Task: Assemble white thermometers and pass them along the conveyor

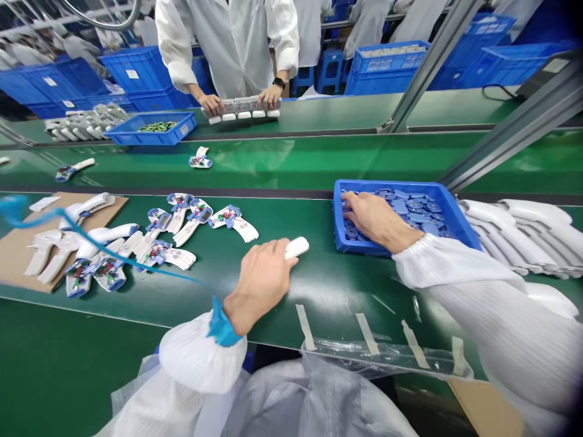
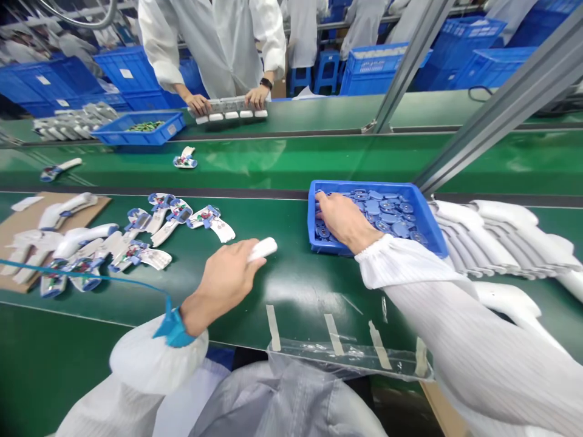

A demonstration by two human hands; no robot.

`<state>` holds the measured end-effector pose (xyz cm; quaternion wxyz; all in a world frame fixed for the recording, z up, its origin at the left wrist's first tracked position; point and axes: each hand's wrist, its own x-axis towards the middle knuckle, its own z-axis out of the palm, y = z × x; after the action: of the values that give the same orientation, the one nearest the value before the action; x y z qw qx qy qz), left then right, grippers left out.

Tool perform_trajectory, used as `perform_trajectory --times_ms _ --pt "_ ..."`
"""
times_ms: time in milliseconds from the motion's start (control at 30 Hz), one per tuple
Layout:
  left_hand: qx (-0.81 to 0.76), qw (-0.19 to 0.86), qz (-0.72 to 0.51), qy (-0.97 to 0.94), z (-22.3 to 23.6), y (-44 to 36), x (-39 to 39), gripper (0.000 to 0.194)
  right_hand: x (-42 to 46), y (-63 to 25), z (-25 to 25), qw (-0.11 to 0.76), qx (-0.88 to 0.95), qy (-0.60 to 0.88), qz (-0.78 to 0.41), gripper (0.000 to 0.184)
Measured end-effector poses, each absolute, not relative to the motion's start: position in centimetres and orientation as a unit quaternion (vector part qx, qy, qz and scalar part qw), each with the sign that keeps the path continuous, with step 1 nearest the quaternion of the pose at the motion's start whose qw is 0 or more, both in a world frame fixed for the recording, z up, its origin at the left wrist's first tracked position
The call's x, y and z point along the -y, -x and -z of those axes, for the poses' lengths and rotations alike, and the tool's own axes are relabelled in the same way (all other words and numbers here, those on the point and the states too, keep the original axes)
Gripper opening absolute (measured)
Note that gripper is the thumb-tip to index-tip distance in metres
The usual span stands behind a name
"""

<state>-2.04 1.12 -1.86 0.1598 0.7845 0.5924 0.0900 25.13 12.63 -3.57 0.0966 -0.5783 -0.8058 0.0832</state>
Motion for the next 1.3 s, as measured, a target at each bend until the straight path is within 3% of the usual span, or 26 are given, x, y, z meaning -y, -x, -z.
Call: perform_trajectory --times_ms 133,233,333,433,600,900,1133,1300 --pt "-0.606 0.428 -0.269 -0.615 2.1 4.3 -1.1 0.035 -11.4 -25.7 2.6 0.142 0.778 0.606 -0.082 0.034" --pt "-0.555 0.524 -0.307 -0.568 2.3 3.5 -0.6 0.034 -8.6 -25.6 1.0 0.232 0.724 0.627 -0.173 0.038" --pt "-0.536 0.48 -0.314 -0.62 1.3 1.2 -0.2 0.027 -4.9 -24.1 -0.6 0.367 0.592 0.599 -0.396 0.047" --pt "-0.517 0.435 -0.344 -0.652 0.0 -1.0 0.1 0.028 -1.7 -21.7 -1.3 0.429 0.51 0.566 -0.485 0.057" --pt "-0.476 0.442 -0.363 -0.668 -0.4 -1.9 0.4 0.029 0.6 -19.9 -0.9 0.474 0.517 0.564 -0.436 0.041" --pt "-0.471 0.427 -0.339 -0.693 0.8 -1.1 1.0 0.036 1.3 -20.1 -0.9 0.424 0.647 0.533 -0.343 0.031" --pt "-0.464 0.247 -0.294 -0.798 1.9 -1.5 1.0 0.024 2.9 -19.0 1.5 0.421 0.674 0.567 -0.218 0.025" --pt "-0.562 0.22 -0.353 -0.715 3.9 -1.7 2.2 0.028 4.7 -20.6 2.2 0.342 0.673 0.568 -0.328 0.025"
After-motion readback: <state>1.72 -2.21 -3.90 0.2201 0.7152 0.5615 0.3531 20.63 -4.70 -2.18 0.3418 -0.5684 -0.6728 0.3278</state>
